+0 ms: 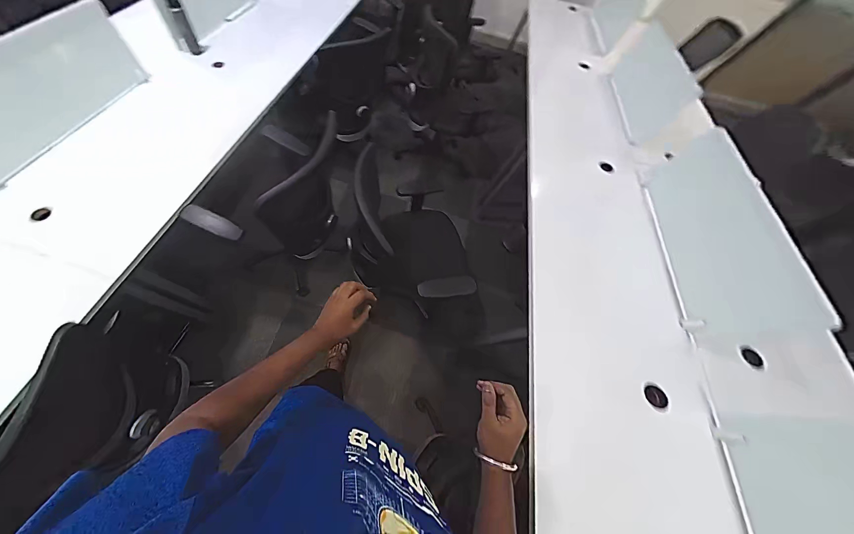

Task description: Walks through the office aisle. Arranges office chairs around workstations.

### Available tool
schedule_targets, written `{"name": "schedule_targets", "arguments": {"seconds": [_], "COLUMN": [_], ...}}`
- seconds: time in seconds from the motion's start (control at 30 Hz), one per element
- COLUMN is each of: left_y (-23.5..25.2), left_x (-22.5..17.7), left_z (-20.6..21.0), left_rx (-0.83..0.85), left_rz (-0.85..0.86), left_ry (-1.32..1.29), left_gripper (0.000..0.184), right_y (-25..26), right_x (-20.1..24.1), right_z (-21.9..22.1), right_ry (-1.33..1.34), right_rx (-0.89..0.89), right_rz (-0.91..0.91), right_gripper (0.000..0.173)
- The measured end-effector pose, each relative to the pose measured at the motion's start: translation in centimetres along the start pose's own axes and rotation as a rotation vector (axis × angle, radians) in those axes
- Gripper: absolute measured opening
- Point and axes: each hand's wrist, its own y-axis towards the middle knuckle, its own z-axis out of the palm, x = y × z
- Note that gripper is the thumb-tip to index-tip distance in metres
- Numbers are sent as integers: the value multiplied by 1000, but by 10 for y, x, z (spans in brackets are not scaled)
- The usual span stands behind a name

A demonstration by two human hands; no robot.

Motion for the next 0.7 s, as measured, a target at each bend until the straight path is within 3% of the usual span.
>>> {"name": "schedule_targets", "arguments": {"seconds": [0.17, 0.27, 0.37, 0.47, 0.53, 0.6, 0.7], "left_y": [14, 46, 92, 138, 163, 172, 180], "left_x": [63, 112, 157, 203, 233, 258, 277], "left_z": [-62, -94, -122, -145, -158, -167, -175], "left_rx": [-539, -687, -585, -331, -201, -146, -192], "left_rz": [-299, -439, -569, -682, -715, -692, -638], "left_ry": [157, 245, 237, 237, 286, 355, 434], "left_gripper": [29, 40, 62, 83, 75, 53, 40], "right_y": [74, 118, 169, 225, 263, 289, 303], "right_x": [48, 82, 117, 151, 165, 169, 165], "right_z": [131, 218, 306, 403, 469, 528, 600], "right_ry": [173, 233, 199, 51, -91, -230, -369], "right_rx": [314, 443, 495, 592, 672, 778, 889], "right_rz": [-303, -462, -547, -583, -570, -509, -427], "right_gripper": [26, 22, 25, 43, 59, 74, 83]}}
